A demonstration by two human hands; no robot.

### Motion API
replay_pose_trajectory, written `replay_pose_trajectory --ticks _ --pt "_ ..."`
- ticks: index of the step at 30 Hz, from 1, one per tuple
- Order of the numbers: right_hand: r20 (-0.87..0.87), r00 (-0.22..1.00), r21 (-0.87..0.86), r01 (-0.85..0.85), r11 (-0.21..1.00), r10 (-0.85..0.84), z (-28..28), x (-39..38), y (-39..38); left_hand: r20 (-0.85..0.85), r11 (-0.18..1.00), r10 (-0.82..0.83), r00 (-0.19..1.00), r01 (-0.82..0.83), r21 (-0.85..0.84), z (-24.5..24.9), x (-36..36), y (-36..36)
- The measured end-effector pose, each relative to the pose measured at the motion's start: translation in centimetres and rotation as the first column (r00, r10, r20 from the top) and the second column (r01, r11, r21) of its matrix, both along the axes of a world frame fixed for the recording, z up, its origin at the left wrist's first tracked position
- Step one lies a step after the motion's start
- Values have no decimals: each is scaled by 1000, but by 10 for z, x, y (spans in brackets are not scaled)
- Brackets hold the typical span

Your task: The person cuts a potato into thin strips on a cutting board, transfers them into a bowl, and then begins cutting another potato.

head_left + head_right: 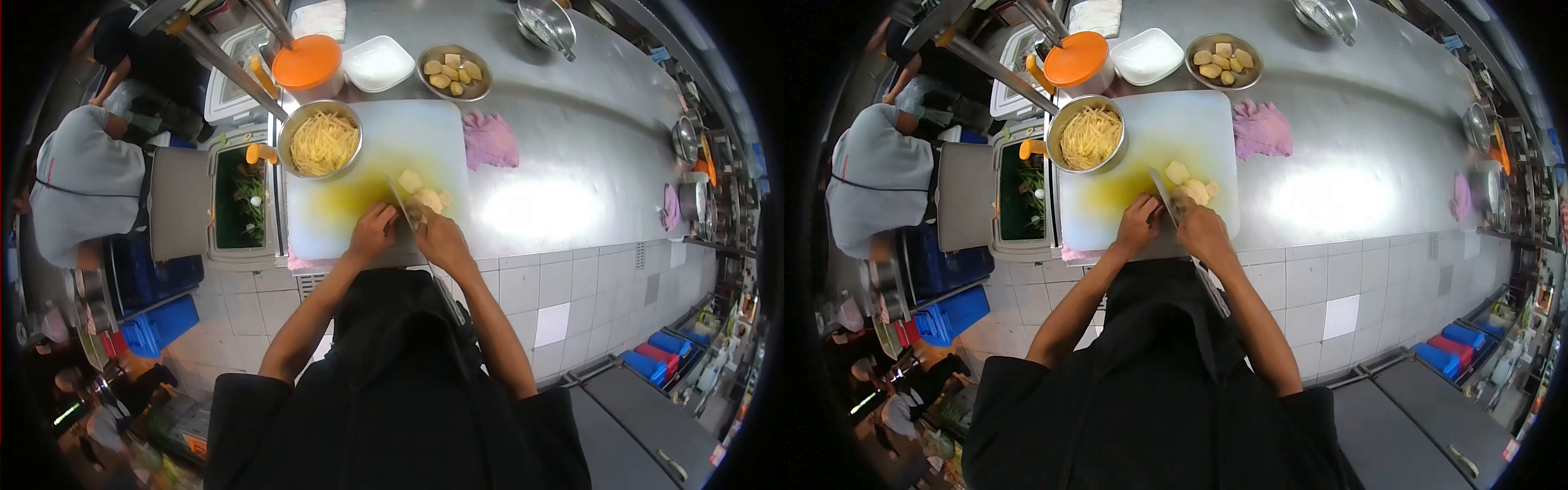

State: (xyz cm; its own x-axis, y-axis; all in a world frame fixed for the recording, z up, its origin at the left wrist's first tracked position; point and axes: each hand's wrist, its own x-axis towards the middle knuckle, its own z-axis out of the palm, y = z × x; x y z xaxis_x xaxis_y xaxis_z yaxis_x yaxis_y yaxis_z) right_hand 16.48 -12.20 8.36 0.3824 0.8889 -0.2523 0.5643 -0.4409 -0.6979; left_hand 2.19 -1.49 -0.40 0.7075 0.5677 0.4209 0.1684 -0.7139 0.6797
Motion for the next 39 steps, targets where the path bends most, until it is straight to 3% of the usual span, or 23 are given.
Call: replay_pose_trajectory --ticks 2,4,6,9,11,13,14,16,17,19,23,25,26,28,32,34,37,38,39 --pt "22 1000 -60 20 998 -19 6 -4 -5 73 998 24 997 -20 -58 -1 0 -3" --pt "41 996 -15 81 997 -80 -4 -4 -8 154 993 57 986 -40 -113 -1 4 -4" --pt "15 997 6 74 997 -74 -9 -4 -11 239 990 125 963 -136 29 11 7 -2" --pt "12 998 18 59 998 -59 -15 3 -8 137 1000 11 991 -12 5 11 3 -1" --pt "42 998 13 38 999 -39 -20 14 9 138 1000 15 990 -17 13 10 3 1" --pt "157 976 182 119 976 -148 -27 29 35 136 1000 20 990 -22 19 8 2 -1" --pt "158 977 186 116 976 -146 -34 35 48 99 1000 7 995 -7 -4 7 1 0" --pt "418 902 178 37 983 -110 -54 46 74 62 1000 -7 998 8 -15 3 0 2" --pt "415 903 188 37 982 -114 -62 49 83 69 1000 0 998 1 -8 0 1 1" --pt "471 881 2 -44 999 38 -72 53 98 77 1000 10 997 -10 3 1 2 3" --pt "404 908 -106 -72 992 110 -63 52 103 72 1000 11 997 -12 14 3 1 0" --pt "245 969 111 3 994 -30 -38 48 93 72 1000 7 997 -7 7 3 2 1" --pt "246 969 110 2 994 -29 -25 49 86 69 1000 5 998 -6 9 2 2 1" --pt "59 993 158 95 983 -106 -8 50 67 65 1000 6 998 -7 8 2 1 1" --pt "74 992 146 88 985 -100 -12 38 41 53 1000 -3 999 4 -19 7 2 -1" --pt "177 984 144 -16 989 -9 -16 31 41 67 1000 -12 998 13 -15 8 5 1" --pt "294 953 229 6 973 -75 -13 30 36 73 1000 -16 997 17 -14 8 2 -1" --pt "292 953 229 8 973 -77 -11 31 32 62 1000 -5 998 6 -16 8 2 -1" --pt "174 975 261 88 961 -136 -8 34 25 50 1000 6 999 -6 -18 7 2 -1"
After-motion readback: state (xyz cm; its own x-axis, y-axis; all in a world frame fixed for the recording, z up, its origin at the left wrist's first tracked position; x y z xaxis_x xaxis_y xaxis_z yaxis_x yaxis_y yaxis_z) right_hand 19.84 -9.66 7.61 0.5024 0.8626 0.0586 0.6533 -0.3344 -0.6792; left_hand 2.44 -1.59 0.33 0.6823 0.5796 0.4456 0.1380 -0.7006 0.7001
